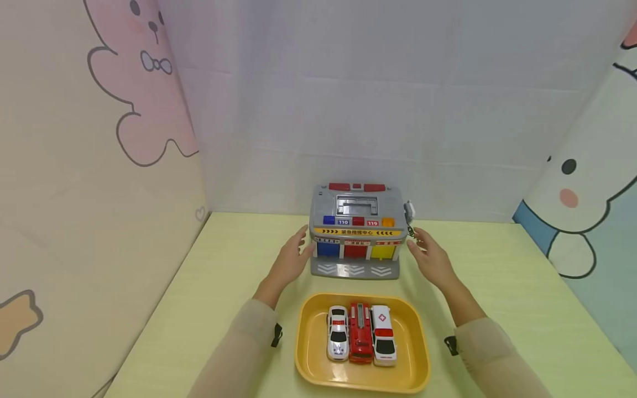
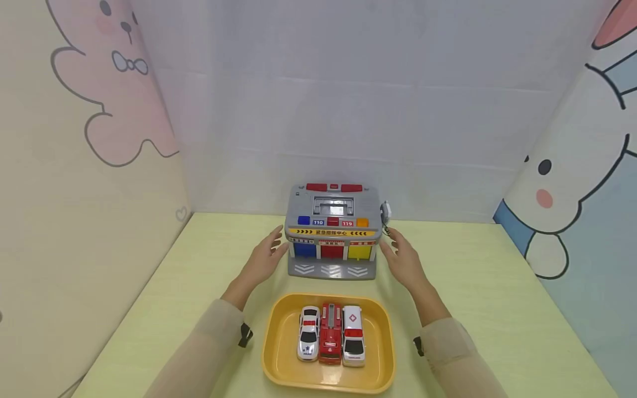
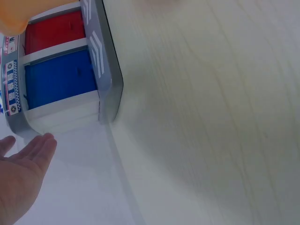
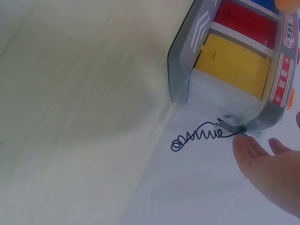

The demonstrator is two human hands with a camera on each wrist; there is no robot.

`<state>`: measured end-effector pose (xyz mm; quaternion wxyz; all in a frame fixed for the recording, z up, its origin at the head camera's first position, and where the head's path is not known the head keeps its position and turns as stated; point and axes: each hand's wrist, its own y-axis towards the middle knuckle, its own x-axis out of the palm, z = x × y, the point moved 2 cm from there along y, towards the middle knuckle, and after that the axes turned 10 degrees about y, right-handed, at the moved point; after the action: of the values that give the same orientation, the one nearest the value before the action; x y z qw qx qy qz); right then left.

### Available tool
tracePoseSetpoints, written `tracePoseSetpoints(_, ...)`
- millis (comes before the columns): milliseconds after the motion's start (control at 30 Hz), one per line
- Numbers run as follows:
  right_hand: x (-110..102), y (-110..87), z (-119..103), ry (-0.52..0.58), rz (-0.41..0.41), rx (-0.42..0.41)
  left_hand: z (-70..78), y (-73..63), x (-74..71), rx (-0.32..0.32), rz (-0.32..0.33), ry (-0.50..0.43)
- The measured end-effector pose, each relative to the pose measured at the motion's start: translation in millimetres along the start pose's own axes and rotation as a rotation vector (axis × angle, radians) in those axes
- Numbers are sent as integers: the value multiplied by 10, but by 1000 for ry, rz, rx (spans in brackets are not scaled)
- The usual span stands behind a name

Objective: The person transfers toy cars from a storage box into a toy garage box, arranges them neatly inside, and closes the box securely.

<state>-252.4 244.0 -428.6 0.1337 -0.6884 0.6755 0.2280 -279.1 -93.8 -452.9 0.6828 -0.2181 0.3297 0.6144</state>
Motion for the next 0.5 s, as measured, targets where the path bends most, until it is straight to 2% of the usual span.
tracePoseSetpoints(267, 56, 101, 4, 27, -9, 37, 10, 132, 52, 18, 17, -28)
tracePoseSetpoints(500, 118, 189, 2, 145, -67, 106, 68, 233, 63, -13, -1, -105)
